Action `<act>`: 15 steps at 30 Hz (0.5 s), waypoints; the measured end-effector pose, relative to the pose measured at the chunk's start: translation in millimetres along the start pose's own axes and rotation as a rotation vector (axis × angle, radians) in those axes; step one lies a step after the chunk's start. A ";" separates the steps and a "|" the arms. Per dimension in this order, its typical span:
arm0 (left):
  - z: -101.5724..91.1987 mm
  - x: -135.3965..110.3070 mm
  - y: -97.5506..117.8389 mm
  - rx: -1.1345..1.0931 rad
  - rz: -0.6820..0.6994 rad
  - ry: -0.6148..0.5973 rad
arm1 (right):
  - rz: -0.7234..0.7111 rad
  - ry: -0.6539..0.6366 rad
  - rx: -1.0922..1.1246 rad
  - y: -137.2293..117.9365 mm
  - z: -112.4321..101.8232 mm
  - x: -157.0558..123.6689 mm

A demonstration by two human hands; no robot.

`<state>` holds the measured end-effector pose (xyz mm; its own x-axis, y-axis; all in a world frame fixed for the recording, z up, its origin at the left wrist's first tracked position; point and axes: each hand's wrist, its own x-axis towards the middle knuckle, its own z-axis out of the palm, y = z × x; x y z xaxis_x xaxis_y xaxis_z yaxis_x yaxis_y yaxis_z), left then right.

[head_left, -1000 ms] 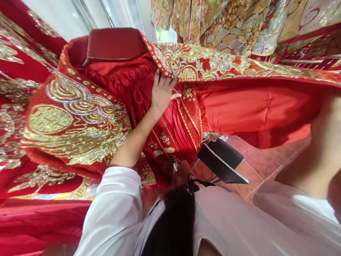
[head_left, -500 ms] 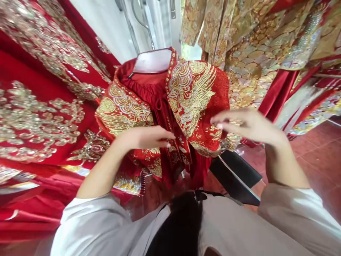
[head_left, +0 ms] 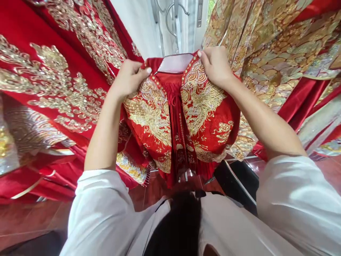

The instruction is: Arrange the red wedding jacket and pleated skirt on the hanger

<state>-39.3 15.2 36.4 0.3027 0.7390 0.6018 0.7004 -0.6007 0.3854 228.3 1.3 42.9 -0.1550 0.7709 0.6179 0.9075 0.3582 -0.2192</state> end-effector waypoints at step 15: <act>-8.3 -4.8 -11.0 -0.205 -0.061 -0.381 | -0.108 -0.262 0.501 73.7 -4.8 -6.6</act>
<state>-53.8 15.8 35.1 0.5082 0.8119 0.2873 0.5932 -0.5719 0.5667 298.1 20.0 26.3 -0.3856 0.7982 0.4628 0.5956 0.5984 -0.5359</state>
